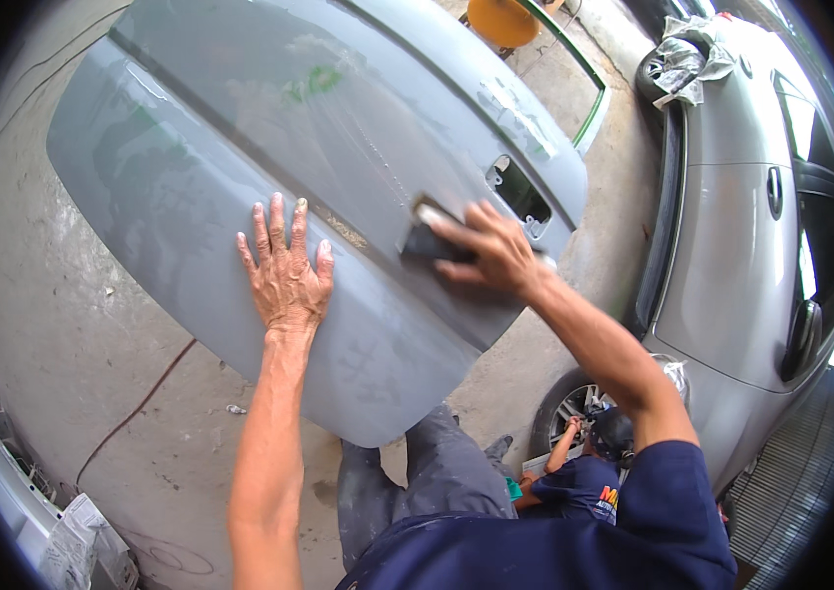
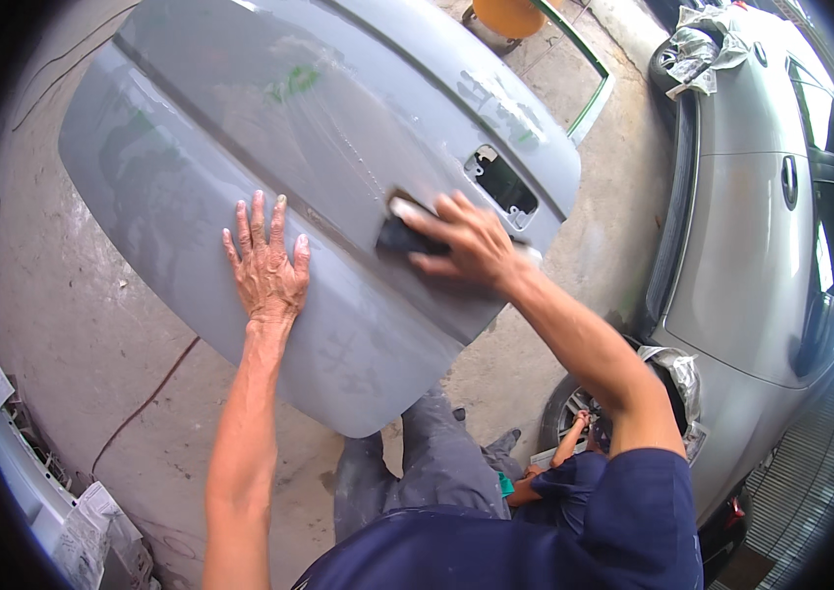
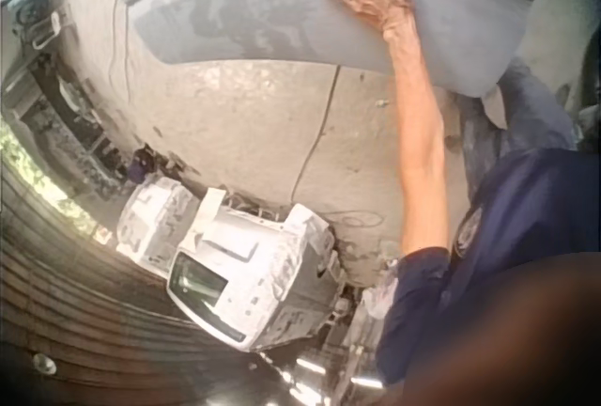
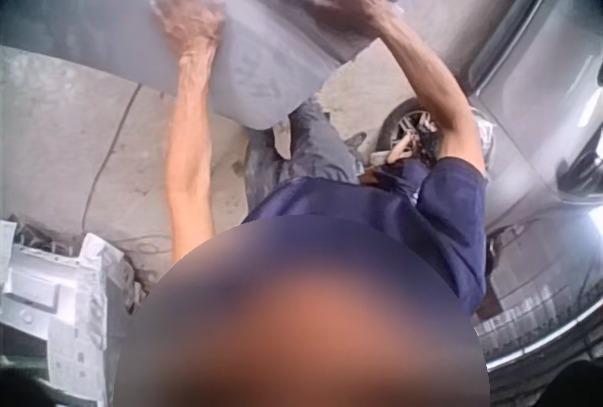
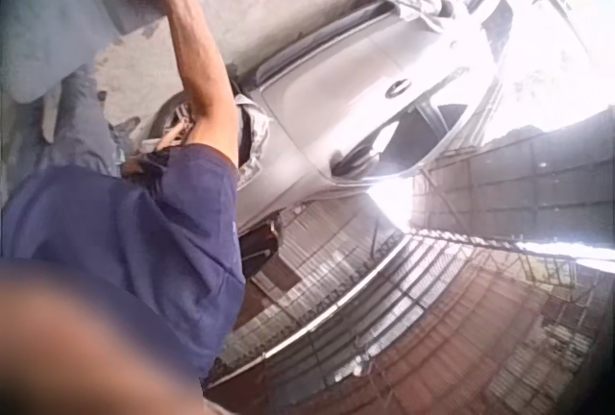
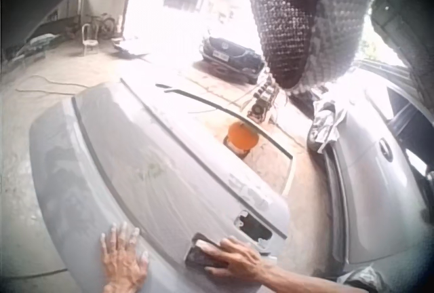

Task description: The person sands a gray car hood with a sanding block, using both hands to guide and stabilize the block. They periodically dip the sanding block into a bucket of water and continue sanding the surface.

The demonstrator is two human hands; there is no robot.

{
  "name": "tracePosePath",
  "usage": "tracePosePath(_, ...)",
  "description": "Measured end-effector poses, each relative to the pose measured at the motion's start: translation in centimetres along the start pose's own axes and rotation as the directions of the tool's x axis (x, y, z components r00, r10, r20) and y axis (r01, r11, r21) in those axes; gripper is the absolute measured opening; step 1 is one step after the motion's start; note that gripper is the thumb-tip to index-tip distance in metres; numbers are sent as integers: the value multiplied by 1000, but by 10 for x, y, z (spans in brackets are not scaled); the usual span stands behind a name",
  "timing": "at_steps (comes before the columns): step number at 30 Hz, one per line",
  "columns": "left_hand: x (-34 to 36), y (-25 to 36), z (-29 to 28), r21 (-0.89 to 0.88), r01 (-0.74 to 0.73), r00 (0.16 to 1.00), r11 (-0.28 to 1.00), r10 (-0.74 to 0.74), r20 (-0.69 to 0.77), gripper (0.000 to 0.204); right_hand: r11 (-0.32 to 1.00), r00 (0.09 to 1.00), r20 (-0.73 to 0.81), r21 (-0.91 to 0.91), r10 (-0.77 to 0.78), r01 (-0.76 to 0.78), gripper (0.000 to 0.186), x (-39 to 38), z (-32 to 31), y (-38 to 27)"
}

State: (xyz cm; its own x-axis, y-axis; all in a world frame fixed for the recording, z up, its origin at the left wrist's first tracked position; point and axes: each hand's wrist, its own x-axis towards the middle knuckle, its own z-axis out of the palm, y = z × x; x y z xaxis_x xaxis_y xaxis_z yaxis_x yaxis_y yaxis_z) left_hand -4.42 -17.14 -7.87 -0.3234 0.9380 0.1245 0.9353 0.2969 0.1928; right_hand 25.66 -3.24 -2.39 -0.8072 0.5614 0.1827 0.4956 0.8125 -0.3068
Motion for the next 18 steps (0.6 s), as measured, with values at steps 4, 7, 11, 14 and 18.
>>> tracePosePath(4,-2,-4,6,23,-18,1000,1000,18,10,62,997,996,-61,-46,67,-70,55,204,18,21)
tracePosePath(7,-1,-4,3,48,-18,1000,999,18,5,61,999,943,-333,-53,-26,9,58,232,23,24)
tracePosePath(11,1,0,-3,17,2,998,1000,-3,70,63,999,985,-171,-18,38,-42,69,52,6,3)
tracePosePath(14,0,1,-3,-2,20,997,1000,-20,81,62,999,988,-147,-2,-50,51,75,-17,-6,-2)
tracePosePath(18,-3,-2,4,14,-30,999,999,31,-34,62,999,990,-139,-13,-34,32,64,126,8,32)
